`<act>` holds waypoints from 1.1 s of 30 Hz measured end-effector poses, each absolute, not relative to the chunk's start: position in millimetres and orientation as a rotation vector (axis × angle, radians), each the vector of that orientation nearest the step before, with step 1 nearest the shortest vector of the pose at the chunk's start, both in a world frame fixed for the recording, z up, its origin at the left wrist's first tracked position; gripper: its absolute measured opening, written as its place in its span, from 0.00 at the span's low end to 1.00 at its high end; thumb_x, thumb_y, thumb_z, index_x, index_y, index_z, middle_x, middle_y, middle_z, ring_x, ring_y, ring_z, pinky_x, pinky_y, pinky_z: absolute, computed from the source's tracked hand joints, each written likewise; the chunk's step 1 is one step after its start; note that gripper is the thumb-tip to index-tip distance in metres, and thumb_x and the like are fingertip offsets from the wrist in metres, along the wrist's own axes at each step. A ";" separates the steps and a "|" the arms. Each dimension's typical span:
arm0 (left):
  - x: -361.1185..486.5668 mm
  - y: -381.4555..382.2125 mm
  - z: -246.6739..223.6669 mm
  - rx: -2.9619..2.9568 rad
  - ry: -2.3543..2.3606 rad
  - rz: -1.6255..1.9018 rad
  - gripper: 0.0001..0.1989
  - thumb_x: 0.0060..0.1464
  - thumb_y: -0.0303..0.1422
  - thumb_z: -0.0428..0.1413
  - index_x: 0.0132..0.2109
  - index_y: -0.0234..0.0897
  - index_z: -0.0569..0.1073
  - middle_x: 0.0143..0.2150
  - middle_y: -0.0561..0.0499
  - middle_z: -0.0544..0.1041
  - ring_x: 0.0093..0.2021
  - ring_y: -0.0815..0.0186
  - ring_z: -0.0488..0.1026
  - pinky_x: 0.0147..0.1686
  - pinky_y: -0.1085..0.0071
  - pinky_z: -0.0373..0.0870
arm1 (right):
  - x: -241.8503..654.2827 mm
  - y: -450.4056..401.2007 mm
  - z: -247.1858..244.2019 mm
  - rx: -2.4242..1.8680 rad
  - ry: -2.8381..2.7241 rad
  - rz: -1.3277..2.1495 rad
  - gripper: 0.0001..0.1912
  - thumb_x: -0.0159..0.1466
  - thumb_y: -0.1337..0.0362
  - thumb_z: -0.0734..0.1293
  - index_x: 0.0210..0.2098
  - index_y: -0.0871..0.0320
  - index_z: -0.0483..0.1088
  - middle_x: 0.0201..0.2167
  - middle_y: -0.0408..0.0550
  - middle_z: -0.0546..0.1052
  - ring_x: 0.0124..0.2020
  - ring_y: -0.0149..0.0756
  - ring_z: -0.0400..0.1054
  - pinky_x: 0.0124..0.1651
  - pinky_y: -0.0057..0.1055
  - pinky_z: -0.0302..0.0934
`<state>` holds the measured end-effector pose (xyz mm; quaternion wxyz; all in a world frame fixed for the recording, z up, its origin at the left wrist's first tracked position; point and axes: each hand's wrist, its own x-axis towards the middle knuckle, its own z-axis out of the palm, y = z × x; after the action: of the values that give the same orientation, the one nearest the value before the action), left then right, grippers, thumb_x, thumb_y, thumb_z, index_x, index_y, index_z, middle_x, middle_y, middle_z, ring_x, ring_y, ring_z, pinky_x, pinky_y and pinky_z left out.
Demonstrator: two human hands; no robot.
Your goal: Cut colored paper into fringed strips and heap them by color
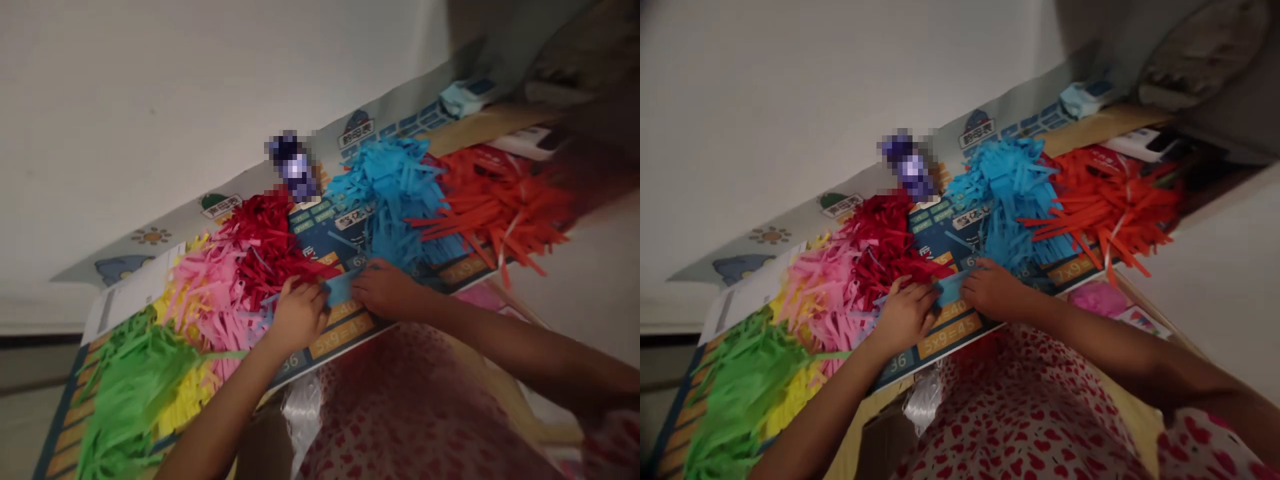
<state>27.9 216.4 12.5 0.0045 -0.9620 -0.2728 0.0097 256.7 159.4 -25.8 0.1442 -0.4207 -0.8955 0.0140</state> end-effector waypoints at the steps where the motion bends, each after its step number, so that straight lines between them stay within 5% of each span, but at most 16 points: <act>1: 28.6 215.5 14.3 -3.008 -0.878 0.014 0.13 0.57 0.34 0.53 0.47 0.36 0.75 0.44 0.45 0.78 0.45 0.57 0.72 0.59 0.50 0.52 | 258.6 165.0 -26.6 -1.204 -2.599 0.048 0.09 0.66 0.68 0.60 0.36 0.60 0.73 0.34 0.49 0.77 0.36 0.36 0.66 0.53 0.41 0.47; 6: 34.1 212.8 10.7 -2.974 -0.934 -0.065 0.15 0.55 0.38 0.54 0.46 0.35 0.75 0.47 0.43 0.78 0.46 0.54 0.73 0.59 0.47 0.50 | 269.3 185.9 -16.5 -1.356 -2.531 0.088 0.09 0.64 0.67 0.62 0.31 0.60 0.72 0.32 0.48 0.77 0.35 0.36 0.66 0.48 0.40 0.48; 16: 29.1 211.6 -11.1 -2.776 -0.831 -0.370 0.06 0.57 0.29 0.54 0.34 0.36 0.76 0.33 0.49 0.80 0.34 0.63 0.75 0.56 0.51 0.55 | 218.4 177.6 -13.6 -1.212 -2.522 -0.127 0.11 0.67 0.69 0.57 0.36 0.61 0.71 0.34 0.52 0.74 0.40 0.42 0.62 0.48 0.44 0.50; 21: 27.3 199.6 -17.9 -2.728 -0.855 -0.454 0.06 0.58 0.28 0.54 0.36 0.38 0.76 0.31 0.51 0.80 0.33 0.64 0.74 0.55 0.50 0.55 | 276.2 172.7 -15.5 -1.300 -2.591 -0.204 0.10 0.67 0.69 0.60 0.33 0.59 0.73 0.33 0.49 0.75 0.43 0.42 0.63 0.50 0.44 0.51; 27: 30.8 195.2 -18.9 -2.722 -0.930 -0.477 0.07 0.59 0.27 0.54 0.34 0.38 0.75 0.31 0.52 0.80 0.32 0.65 0.73 0.55 0.51 0.55 | 288.2 154.5 18.9 -1.442 -2.402 -0.254 0.12 0.65 0.71 0.61 0.45 0.59 0.73 0.49 0.54 0.74 0.54 0.48 0.60 0.54 0.46 0.48; 30: 29.8 192.7 -17.5 -2.746 -0.920 -0.487 0.06 0.59 0.28 0.54 0.34 0.37 0.75 0.32 0.52 0.80 0.33 0.65 0.73 0.56 0.51 0.54 | 250.0 154.5 0.8 -1.152 -2.534 -0.083 0.11 0.67 0.69 0.60 0.46 0.59 0.72 0.45 0.52 0.76 0.46 0.40 0.65 0.50 0.40 0.51; 33: 22.2 192.3 -14.7 -2.808 -0.875 -0.456 0.06 0.60 0.27 0.54 0.39 0.37 0.76 0.35 0.50 0.80 0.36 0.63 0.73 0.56 0.52 0.54 | 240.4 166.3 -29.4 -1.245 -2.540 0.038 0.10 0.67 0.68 0.62 0.34 0.59 0.74 0.33 0.49 0.76 0.37 0.38 0.65 0.45 0.37 0.50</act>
<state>22.2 192.3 -14.7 0.0828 -0.9402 -0.2929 -0.1527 240.4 166.3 -29.4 0.1558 -0.4348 -0.8868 0.0133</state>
